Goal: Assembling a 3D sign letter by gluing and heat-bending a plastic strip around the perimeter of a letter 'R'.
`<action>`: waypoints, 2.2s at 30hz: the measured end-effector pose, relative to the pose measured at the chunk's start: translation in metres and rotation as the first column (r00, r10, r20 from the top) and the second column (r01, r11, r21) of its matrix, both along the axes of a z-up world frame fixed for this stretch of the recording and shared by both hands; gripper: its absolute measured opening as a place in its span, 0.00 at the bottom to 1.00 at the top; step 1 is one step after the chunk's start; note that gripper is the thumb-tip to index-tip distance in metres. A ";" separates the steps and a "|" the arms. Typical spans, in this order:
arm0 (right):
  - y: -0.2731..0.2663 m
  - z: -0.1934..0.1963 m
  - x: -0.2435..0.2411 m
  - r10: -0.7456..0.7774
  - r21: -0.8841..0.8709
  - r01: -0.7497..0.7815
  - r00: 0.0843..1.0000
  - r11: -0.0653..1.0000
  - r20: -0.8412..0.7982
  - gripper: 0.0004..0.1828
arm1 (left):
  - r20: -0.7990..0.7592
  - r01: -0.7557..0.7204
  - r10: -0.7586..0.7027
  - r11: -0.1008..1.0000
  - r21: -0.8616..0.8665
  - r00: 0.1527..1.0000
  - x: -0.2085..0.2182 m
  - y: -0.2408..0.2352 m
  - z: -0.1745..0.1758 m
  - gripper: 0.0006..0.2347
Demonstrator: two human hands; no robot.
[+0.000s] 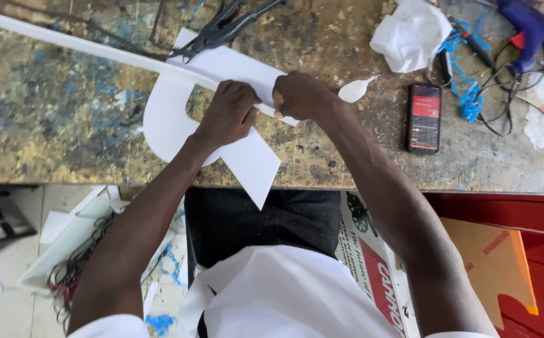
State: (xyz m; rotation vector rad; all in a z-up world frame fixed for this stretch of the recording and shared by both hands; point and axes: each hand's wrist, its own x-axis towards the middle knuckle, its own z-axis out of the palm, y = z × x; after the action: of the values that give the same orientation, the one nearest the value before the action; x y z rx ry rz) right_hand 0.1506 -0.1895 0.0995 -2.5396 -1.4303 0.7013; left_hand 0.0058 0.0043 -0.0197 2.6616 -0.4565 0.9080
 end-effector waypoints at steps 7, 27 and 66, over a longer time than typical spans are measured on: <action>0.001 0.008 -0.007 0.018 -0.028 -0.016 0.999 0.999 0.050 0.20 | 0.030 -0.019 0.018 0.998 0.053 0.999 -0.007 -0.011 0.021 0.06; 0.001 0.011 -0.002 0.011 0.017 -0.012 0.999 1.000 0.032 0.24 | -0.071 0.018 -0.025 0.996 -0.092 0.997 -0.012 -0.014 0.037 0.14; -0.092 -0.052 -0.046 -0.174 0.674 0.421 0.898 0.607 -0.404 0.78 | 0.020 -0.102 0.106 0.983 -0.155 0.994 -0.003 -0.034 0.035 0.19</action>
State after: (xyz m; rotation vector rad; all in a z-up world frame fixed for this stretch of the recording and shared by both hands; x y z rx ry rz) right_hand 0.1042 -0.2816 0.0479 -1.8265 -0.8701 0.3024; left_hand 0.0030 -0.0293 0.0149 2.5543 -0.2439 0.9700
